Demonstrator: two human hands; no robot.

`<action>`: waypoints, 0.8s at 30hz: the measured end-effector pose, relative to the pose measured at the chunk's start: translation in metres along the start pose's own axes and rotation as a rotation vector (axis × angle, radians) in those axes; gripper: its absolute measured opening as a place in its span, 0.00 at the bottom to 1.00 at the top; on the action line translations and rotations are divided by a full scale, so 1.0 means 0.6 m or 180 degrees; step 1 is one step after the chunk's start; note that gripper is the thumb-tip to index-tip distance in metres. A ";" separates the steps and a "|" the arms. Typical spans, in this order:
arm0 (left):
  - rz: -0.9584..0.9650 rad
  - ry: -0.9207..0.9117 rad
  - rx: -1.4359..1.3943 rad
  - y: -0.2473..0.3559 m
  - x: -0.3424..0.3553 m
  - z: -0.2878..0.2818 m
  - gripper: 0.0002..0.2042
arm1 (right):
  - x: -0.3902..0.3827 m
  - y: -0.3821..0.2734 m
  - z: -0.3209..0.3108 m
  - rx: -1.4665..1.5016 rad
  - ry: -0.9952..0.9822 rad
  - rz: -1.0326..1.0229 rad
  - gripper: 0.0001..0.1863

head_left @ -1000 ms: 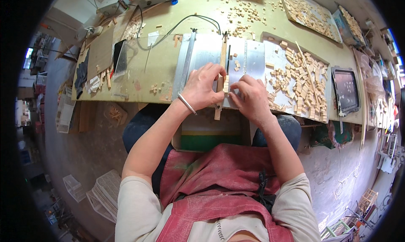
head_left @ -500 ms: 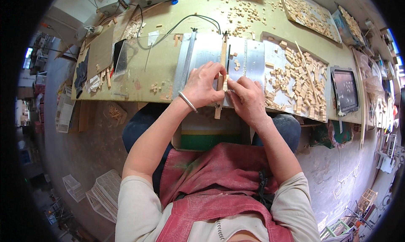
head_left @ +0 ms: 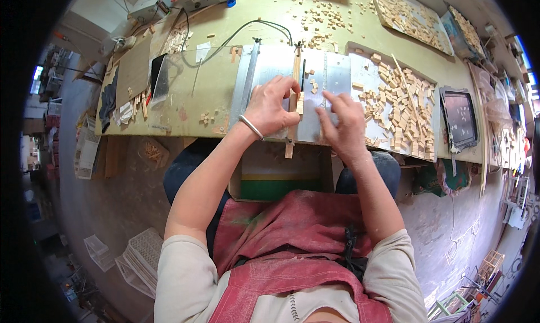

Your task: The person sits on the floor and uses a table saw to cut small wooden pieces one at a time. They feed each piece through the blade, then place the cut pieces into a pile on the table.

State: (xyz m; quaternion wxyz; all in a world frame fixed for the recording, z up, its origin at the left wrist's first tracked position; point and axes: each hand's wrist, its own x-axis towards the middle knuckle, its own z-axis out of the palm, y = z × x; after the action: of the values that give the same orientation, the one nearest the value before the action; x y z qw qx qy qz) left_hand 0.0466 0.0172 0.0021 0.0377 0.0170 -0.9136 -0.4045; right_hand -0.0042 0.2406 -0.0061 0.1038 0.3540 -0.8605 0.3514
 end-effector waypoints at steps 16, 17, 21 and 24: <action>0.0045 0.0107 0.0044 -0.016 0.034 -0.004 0.21 | -0.036 0.114 -0.064 0.0662 0.0983 0.1269 0.19; 0.0052 0.0114 0.0046 -0.018 0.038 -0.002 0.21 | -0.036 0.116 -0.064 0.0664 0.0979 0.1270 0.19; 0.0038 0.0111 0.0070 -0.022 0.050 -0.002 0.20 | -0.043 0.131 -0.064 0.0743 0.0990 0.1308 0.19; 0.0009 0.0097 0.0093 -0.025 0.058 -0.003 0.21 | -0.043 0.136 -0.063 0.0773 0.1028 0.1359 0.20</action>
State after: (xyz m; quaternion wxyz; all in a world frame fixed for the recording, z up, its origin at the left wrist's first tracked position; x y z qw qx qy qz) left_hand 0.0122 0.0035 -0.0062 0.0519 0.0225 -0.9187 -0.3908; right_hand -0.0437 0.3212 -0.0326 0.1200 0.1143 -0.8395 0.5175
